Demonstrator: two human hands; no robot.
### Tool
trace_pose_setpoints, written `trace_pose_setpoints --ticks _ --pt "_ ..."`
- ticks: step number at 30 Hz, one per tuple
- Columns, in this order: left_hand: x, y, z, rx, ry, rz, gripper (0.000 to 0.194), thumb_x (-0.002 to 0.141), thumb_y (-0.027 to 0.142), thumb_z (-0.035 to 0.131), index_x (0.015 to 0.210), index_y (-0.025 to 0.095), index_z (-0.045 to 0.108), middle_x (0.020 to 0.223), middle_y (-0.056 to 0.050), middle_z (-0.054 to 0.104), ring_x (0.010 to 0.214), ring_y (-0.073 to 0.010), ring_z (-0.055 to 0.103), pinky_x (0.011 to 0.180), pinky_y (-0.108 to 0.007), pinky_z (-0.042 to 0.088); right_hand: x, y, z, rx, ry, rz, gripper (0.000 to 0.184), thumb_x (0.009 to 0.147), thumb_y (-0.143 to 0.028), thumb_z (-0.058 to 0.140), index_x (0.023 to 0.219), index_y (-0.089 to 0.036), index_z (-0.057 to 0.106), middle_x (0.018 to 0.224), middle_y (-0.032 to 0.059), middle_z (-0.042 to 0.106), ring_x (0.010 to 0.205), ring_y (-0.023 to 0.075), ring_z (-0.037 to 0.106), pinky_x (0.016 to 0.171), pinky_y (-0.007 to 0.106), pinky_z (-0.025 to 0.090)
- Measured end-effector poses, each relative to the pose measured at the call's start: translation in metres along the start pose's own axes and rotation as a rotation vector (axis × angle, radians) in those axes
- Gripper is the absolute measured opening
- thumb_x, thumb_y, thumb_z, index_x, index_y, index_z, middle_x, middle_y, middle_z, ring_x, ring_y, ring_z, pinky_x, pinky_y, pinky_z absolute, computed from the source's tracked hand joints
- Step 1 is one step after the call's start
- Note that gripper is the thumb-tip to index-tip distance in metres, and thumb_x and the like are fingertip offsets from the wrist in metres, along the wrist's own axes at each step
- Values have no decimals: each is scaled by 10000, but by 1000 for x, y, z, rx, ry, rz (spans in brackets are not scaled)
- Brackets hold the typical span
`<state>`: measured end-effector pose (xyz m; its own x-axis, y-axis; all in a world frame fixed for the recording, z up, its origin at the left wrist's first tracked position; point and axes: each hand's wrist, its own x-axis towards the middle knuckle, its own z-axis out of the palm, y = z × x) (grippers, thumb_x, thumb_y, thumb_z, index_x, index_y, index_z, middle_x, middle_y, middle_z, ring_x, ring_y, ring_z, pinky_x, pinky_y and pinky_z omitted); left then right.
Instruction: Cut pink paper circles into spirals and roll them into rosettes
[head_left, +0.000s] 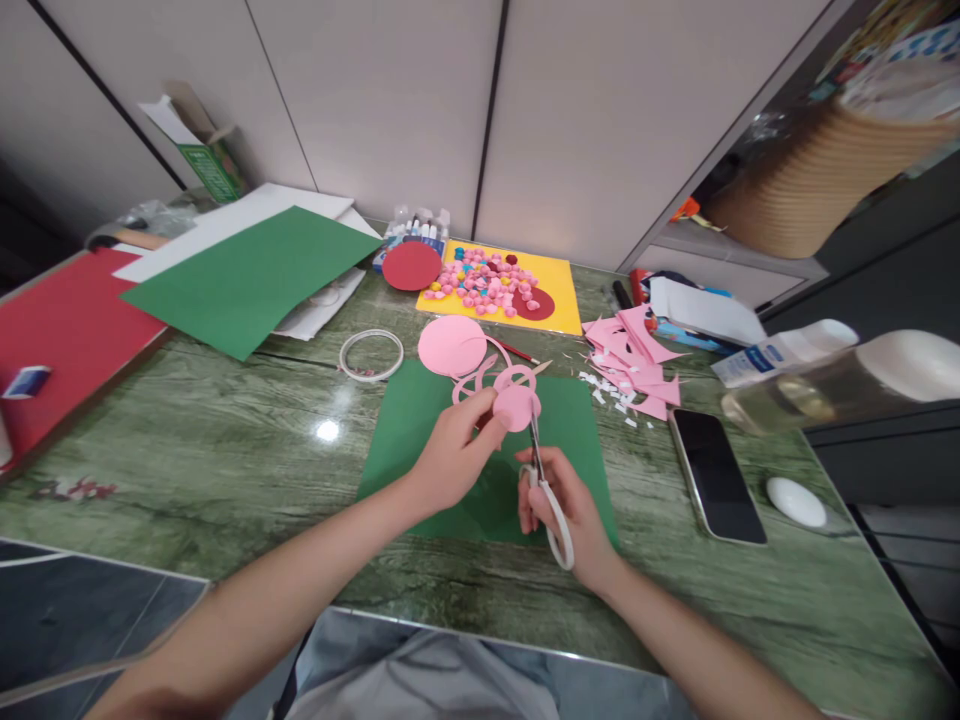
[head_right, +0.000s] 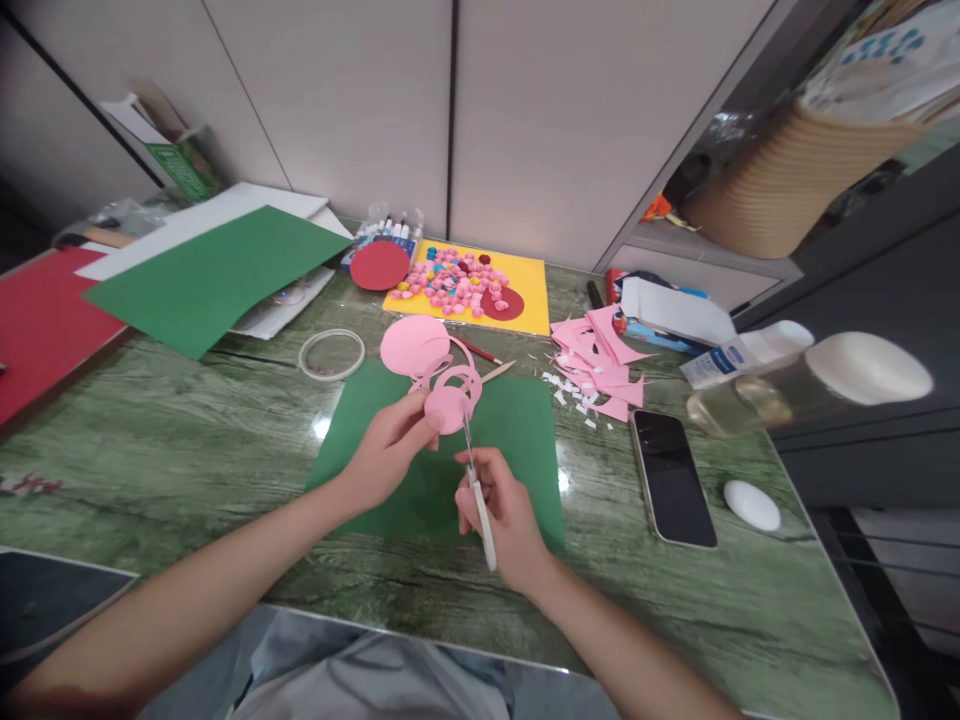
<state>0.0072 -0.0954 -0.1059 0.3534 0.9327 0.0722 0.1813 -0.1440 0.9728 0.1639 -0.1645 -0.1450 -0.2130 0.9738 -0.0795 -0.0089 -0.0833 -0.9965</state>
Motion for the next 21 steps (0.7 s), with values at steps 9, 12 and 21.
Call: trace_pose_setpoints --ticks 9,12,21 --pt "1 -2 -1 39 14 4 183 831 289 437 705 167 490 630 20 468 610 -121 434 564 -233 308 -1 -1 1 -7 12 15 290 856 -425 465 1058 -220 431 626 -53 451 480 90 460 468 222 358" --pt "2 -4 0 27 52 10 204 829 283 446 659 173 456 605 22 457 606 -121 443 570 -234 318 0 -1 1 -5 21 28 273 852 -416 474 1046 -227 437 618 -59 454 466 86 458 461 218 359" --pt "2 -2 0 -88 125 18 186 836 286 447 684 179 461 633 15 466 609 -121 464 591 -236 357 -1 -3 2 -10 24 43 239 855 -371 477 1039 -220 450 585 -68 460 449 75 463 446 201 361"
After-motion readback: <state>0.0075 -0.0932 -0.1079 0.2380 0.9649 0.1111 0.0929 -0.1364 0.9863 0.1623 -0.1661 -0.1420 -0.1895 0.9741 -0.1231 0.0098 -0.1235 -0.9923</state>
